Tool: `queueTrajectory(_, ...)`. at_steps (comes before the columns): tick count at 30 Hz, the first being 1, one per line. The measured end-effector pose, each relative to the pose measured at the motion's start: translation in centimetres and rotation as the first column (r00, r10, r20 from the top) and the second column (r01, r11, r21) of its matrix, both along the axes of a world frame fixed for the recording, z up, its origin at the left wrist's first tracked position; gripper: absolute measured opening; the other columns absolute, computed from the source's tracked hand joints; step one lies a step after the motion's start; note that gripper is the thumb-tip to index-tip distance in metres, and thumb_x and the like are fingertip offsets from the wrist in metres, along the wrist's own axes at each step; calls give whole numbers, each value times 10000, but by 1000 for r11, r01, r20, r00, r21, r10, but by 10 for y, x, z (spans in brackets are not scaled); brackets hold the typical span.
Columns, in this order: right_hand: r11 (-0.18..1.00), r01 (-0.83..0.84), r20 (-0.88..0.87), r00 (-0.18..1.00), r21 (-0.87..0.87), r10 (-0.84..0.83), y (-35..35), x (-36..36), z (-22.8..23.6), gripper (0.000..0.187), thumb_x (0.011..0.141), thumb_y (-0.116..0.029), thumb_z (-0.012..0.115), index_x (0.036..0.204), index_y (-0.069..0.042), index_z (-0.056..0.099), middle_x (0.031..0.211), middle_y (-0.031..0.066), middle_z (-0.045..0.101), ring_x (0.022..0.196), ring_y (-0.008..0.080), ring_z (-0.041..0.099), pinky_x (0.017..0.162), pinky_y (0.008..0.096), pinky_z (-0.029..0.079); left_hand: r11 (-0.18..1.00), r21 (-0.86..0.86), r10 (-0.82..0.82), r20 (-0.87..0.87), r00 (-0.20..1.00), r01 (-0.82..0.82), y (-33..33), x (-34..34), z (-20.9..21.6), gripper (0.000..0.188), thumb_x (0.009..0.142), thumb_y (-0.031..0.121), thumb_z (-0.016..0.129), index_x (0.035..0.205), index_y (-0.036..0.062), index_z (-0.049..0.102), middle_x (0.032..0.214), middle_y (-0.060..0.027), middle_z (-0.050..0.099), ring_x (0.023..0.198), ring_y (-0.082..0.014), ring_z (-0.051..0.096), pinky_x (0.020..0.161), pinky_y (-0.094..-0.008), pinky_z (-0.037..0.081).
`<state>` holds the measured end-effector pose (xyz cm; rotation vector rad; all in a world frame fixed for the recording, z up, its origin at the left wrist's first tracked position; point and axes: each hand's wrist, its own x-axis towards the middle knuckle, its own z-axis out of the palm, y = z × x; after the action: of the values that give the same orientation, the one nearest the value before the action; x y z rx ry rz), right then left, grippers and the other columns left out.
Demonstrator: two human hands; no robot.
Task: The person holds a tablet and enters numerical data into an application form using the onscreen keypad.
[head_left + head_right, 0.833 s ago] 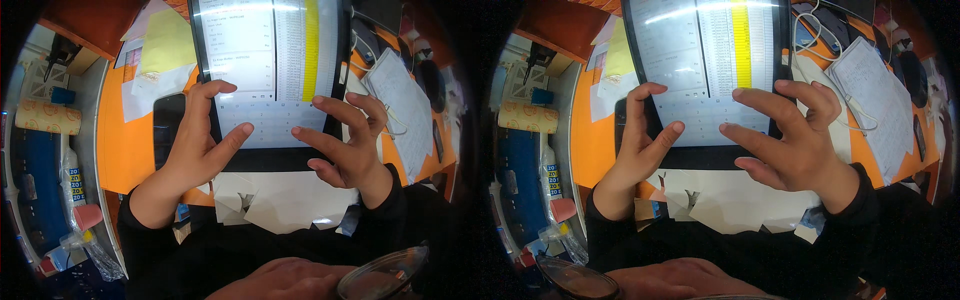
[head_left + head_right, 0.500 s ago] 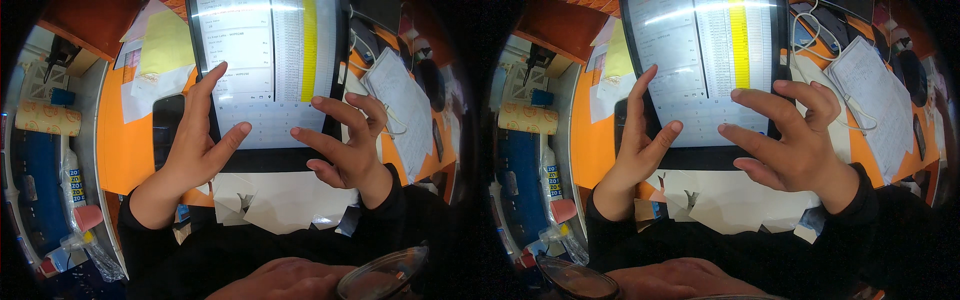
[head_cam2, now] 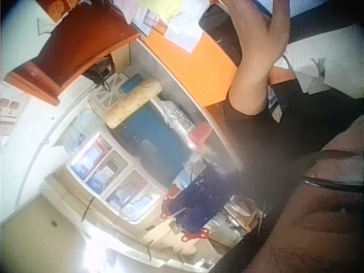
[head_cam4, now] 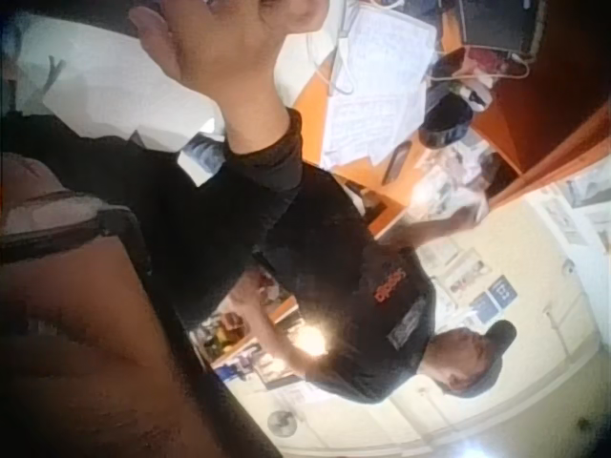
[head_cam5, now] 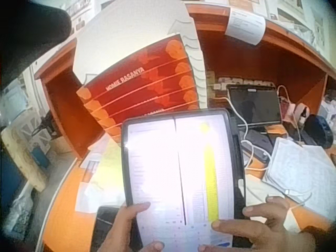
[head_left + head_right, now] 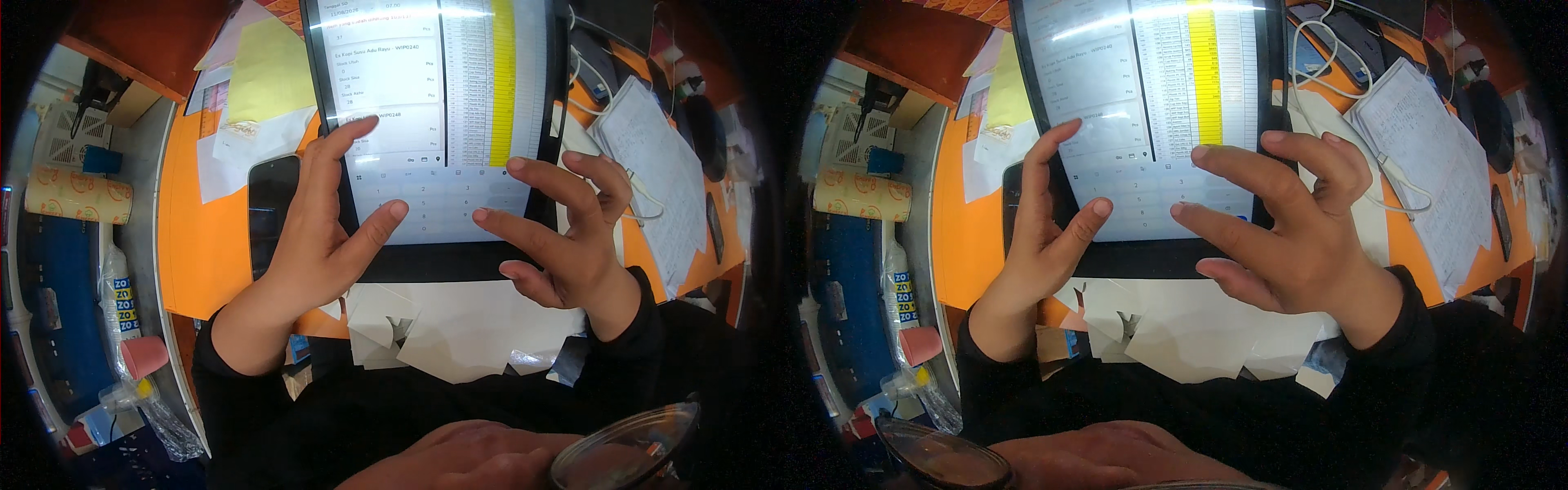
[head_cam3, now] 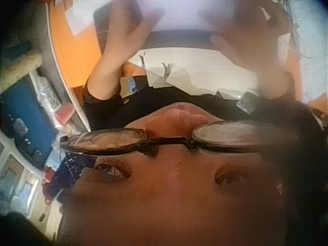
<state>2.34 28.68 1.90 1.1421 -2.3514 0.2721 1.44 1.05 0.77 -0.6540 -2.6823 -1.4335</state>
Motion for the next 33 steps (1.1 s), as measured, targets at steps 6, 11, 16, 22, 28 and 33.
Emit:
queueTrajectory(6,1000,-1,3,1000,-11,1,0,0,-1,342,931,-437,493,1017,-216,739,1268,111,563,1281,293,266,1032,449,159,992,121,-26,-50,998,32,3,0,-5,713,892,187,658,1459,90,236,1277,-231,372,1220,-341,449,940,-363,438)
queueTrajectory(11,1000,0,2,1000,-14,0,0,0,0,339,927,-437,499,1021,-217,739,1262,107,567,1279,290,272,1031,446,162,1000,25,-16,-90,996,19,2,-2,-5,708,896,156,642,1465,89,226,1282,-231,371,1240,-351,434,978,-424,409)
queueTrajectory(16,1000,0,4,1000,-18,0,-1,0,0,341,923,-437,502,1023,-215,739,1257,105,571,1274,290,276,1028,446,168,998,64,-22,-65,998,26,1,-1,-5,668,897,145,638,1440,83,255,1267,-226,379,1242,-351,429,982,-433,404)
queueTrajectory(22,1000,-2,-3,1000,-16,2,-1,0,1,328,916,-425,509,1025,-218,739,1258,104,573,1269,287,281,1026,446,171,989,145,0,46,999,-7,4,3,-2,607,893,146,654,1377,76,296,1233,-218,404,1248,-346,429,967,-410,417)
queueTrajectory(28,1000,6,-2,1000,-17,-6,-1,0,0,328,918,-427,509,1021,-217,740,1260,103,574,1272,289,278,1023,449,171,987,159,-23,-43,999,30,4,0,-4,666,891,118,649,1417,73,241,1280,-238,396,1247,-337,439,914,-387,459)
queueTrajectory(33,1000,2,-1,1000,-20,-2,0,1,1,335,922,-433,506,1026,-217,740,1267,102,570,1273,287,278,1019,453,171,992,113,-56,-75,996,65,2,-2,-6,716,891,122,648,1449,69,201,1304,-246,381,1246,-338,437,928,-382,455)
